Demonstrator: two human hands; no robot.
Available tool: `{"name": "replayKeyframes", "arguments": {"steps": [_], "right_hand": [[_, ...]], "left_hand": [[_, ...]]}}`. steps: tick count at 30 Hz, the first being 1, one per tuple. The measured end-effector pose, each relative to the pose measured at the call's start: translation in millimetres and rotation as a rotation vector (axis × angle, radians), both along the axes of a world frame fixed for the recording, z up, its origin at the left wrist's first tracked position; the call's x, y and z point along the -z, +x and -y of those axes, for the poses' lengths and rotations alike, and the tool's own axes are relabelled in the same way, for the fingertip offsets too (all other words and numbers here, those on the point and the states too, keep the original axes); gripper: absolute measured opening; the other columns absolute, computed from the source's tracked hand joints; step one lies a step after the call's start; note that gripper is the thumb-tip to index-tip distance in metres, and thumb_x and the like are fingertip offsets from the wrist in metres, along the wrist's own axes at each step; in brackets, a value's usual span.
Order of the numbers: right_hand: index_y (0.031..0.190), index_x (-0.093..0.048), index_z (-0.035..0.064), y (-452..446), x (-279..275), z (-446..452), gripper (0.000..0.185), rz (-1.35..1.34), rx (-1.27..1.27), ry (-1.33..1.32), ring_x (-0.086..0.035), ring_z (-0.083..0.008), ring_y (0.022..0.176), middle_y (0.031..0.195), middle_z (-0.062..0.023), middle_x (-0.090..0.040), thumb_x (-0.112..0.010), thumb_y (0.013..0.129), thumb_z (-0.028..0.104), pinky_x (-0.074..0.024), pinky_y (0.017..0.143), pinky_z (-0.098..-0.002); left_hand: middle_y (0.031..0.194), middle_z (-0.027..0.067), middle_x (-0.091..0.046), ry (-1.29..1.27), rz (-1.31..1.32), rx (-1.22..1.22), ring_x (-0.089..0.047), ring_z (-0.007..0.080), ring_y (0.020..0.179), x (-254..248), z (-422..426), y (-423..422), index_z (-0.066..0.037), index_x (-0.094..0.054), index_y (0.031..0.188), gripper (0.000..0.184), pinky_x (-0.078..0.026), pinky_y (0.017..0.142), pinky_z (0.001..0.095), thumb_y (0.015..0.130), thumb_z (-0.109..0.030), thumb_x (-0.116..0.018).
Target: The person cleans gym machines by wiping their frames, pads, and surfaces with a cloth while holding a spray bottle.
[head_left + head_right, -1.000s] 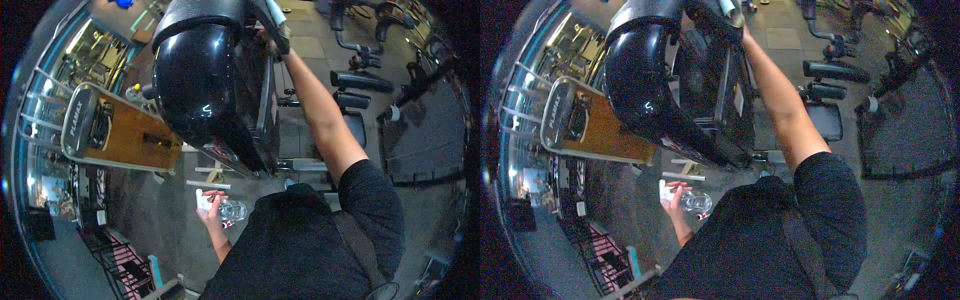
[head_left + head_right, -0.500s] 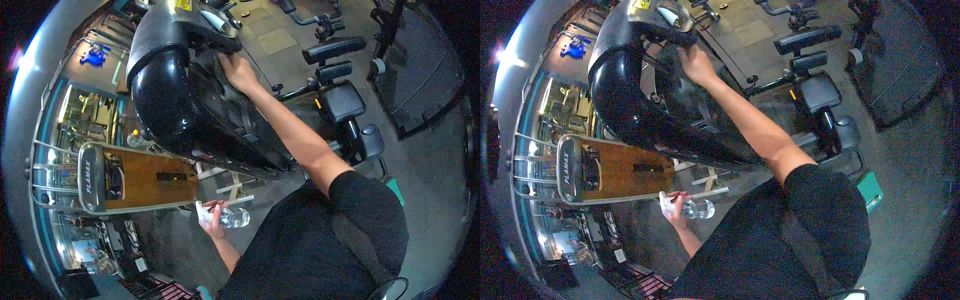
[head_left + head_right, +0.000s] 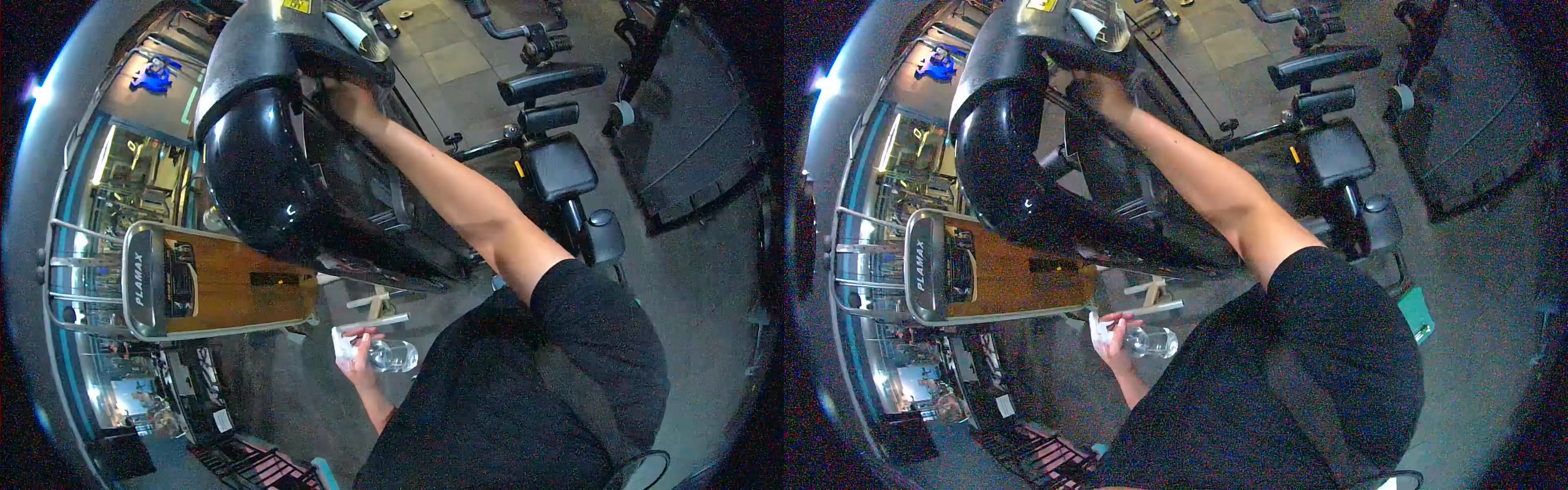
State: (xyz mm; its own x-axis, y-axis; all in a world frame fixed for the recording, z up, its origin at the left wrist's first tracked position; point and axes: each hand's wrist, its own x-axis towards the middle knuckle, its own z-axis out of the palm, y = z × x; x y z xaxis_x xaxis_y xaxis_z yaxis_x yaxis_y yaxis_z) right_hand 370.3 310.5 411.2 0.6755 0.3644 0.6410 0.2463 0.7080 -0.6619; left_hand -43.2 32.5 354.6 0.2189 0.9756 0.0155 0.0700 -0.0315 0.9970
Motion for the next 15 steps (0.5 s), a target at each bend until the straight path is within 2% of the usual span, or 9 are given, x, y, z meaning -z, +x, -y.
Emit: {"name": "replayKeyframes", "arguments": {"steps": [1,3,5,7,9,10,11,13,15], "right_hand": [[0.125,-0.069,0.008,-2.3,1.4,5.0,0.032,0.314,0.33,-0.046,-0.069,-0.0345,0.096,0.11,-0.0214,-0.072,-0.057,0.102,0.027,-0.0534,0.092,-0.0443],[0.125,-0.069,0.0079,-8.7,-13.3,31.6,0.034,0.303,0.304,-0.145,-0.067,-0.0301,0.093,0.105,-0.0199,-0.072,-0.058,0.103,0.031,-0.0532,0.089,-0.0413],[0.126,-0.069,0.0079,-6.6,-23.2,59.1,0.036,0.277,0.256,-0.259,-0.066,-0.0258,0.089,0.101,-0.0185,-0.071,-0.058,0.104,0.035,-0.053,0.087,-0.0382],[0.125,-0.068,0.0045,5.7,-3.6,78.7,0.044,0.259,-0.27,-0.605,-0.063,-0.0182,0.087,0.096,-0.0137,-0.071,-0.059,0.104,0.043,-0.052,0.082,-0.0354],[0.124,-0.066,0.0009,-1.0,-32.1,163.4,0.045,0.218,-0.215,-0.454,-0.062,-0.0134,0.087,0.095,-0.0087,-0.071,-0.059,0.105,0.041,-0.0516,0.078,-0.0339],[0.122,-0.066,-0.0007,-4.5,-31.8,198.0,0.042,0.171,-0.144,-0.392,-0.061,-0.0122,0.086,0.094,-0.0071,-0.07,-0.059,0.106,0.037,-0.0514,0.078,-0.0333],[0.121,-0.066,-0.0024,-9.1,-27.9,228.3,0.039,0.131,-0.069,-0.326,-0.06,-0.0111,0.086,0.093,-0.0055,-0.07,-0.059,0.107,0.033,-0.0512,0.077,-0.0326],[0.125,-0.066,-0.0029,-23.5,-14.6,281.2,0.029,-0.094,0.038,-0.44,-0.062,-0.0111,0.093,0.102,-0.0079,-0.071,-0.055,0.108,0.019,-0.0521,0.084,-0.0302],[0.134,-0.061,-0.0024,-43.7,14.8,293.1,0.034,-0.081,0.047,-0.106,-0.064,-0.0206,0.117,0.128,-0.0171,-0.068,-0.054,0.103,0.008,-0.0491,0.102,-0.034]], "left_hand": [[0.097,0.0188,-0.071,-0.004,-0.007,0.001,-0.073,0.0274,0.08,0.2,-6.4,3.5,0.007,-0.06,0.112,0.027,-0.057,0.077,0.0373,0.091,-0.007,-0.07],[0.098,0.016,-0.07,0.109,-0.056,0.028,-0.07,0.0227,0.081,0.5,-18.8,13.4,0.006,-0.062,0.113,0.028,-0.056,0.077,0.0347,0.09,-0.006,-0.071],[0.1,0.0133,-0.069,0.148,0.032,0.028,-0.067,0.0189,0.083,-21.2,-18.4,46.3,0.006,-0.062,0.114,0.029,-0.054,0.079,0.0318,0.09,-0.006,-0.073],[0.101,0.0134,-0.069,0.153,0.026,0.112,-0.068,0.0186,0.086,-14.9,-33.1,43.5,0.007,-0.059,0.119,0.035,-0.054,0.083,0.0307,0.09,-0.004,-0.073],[0.103,0.0144,-0.07,0.259,-0.01,-0.012,-0.069,0.0204,0.088,-20.5,-28.1,55.6,0.008,-0.054,0.126,0.04,-0.053,0.085,0.031,0.091,-0.003,-0.07],[0.106,0.0168,-0.07,0.189,-0.041,0.034,-0.071,0.0226,0.091,-28.1,-24.8,55.6,0.009,-0.049,0.131,0.043,-0.053,0.086,0.0318,0.093,-0.001,-0.068],[0.106,0.0173,-0.07,0.084,0.0,0.139,-0.071,0.0244,0.091,-22.2,-30.4,44.1,0.009,-0.052,0.127,0.038,-0.055,0.085,0.0331,0.093,-0.002,-0.067],[0.104,0.0172,-0.069,0.093,0.037,0.082,-0.071,0.0246,0.087,-14.6,-24.0,41.7,0.008,-0.055,0.121,0.032,-0.056,0.081,0.0337,0.093,-0.001,-0.067],[0.102,0.0167,-0.069,0.05,-0.017,0.035,-0.071,0.0244,0.086,-7.8,-16.6,32.7,0.008,-0.056,0.119,0.03,-0.056,0.079,0.0337,0.092,-0.001,-0.067]]}}
